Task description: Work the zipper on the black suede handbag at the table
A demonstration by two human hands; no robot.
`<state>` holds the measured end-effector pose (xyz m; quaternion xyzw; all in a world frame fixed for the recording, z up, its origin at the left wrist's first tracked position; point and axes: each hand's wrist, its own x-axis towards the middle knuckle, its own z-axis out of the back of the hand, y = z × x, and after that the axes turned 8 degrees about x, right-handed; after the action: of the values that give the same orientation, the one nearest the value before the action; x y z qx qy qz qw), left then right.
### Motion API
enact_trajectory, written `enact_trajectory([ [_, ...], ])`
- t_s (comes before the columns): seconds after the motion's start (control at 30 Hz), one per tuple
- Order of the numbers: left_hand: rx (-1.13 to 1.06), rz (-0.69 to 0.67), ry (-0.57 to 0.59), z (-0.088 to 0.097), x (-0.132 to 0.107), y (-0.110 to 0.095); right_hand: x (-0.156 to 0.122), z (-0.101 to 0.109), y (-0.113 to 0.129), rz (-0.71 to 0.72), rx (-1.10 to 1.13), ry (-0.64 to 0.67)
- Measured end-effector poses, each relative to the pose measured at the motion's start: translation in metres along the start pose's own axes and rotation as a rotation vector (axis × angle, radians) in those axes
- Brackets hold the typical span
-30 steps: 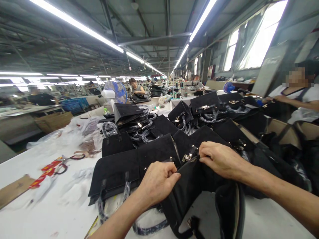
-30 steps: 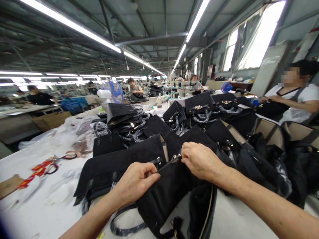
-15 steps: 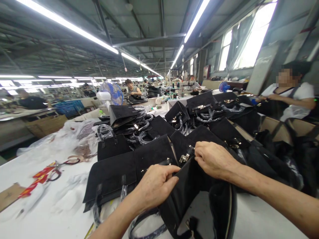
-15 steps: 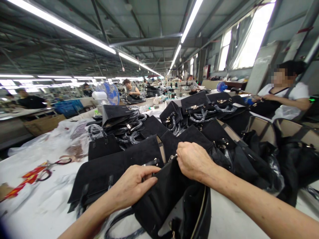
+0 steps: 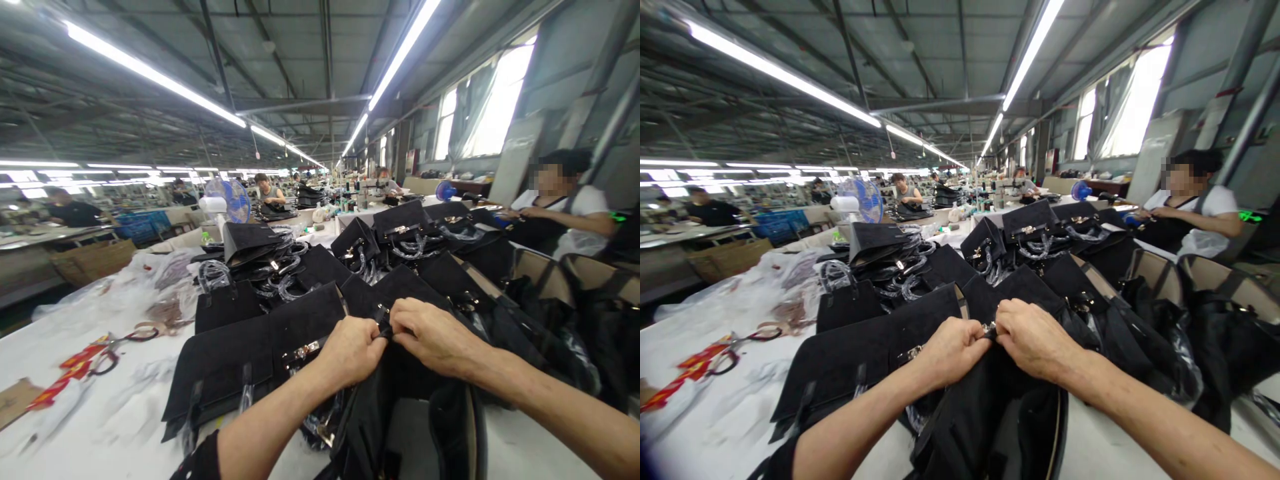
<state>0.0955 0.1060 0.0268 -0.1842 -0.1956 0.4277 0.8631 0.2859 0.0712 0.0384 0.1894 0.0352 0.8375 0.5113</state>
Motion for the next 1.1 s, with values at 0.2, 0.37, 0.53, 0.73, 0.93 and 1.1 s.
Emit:
enact_trajectory([
  [0.2,-0.032,0.112,0.022,0.002,-0.006,0.003,-0.013,0.006,-0.012,0.017,0.108,-0.033],
  [0.37,-0.057,0.076,0.003,-0.001,-0.006,-0.001,-0.011,0.005,-0.013,-0.017,0.116,-0.064],
  [0.53,-0.222,-0.017,0.035,0.001,-0.007,-0.004,-0.011,0.004,-0.011,-0.049,0.112,-0.090],
  [0.73,-0.306,0.066,0.090,-0.003,0.004,-0.003,-0.011,0.000,-0.010,-0.082,0.107,-0.125],
  [0.93,-0.190,0.066,0.026,-0.011,0.024,-0.001,-0.007,0.001,-0.009,-0.097,0.141,-0.139],
  [1.1,-0.051,-0.008,-0.002,-0.006,0.025,-0.009,-0.006,0.001,-0.007,-0.111,0.194,-0.167],
])
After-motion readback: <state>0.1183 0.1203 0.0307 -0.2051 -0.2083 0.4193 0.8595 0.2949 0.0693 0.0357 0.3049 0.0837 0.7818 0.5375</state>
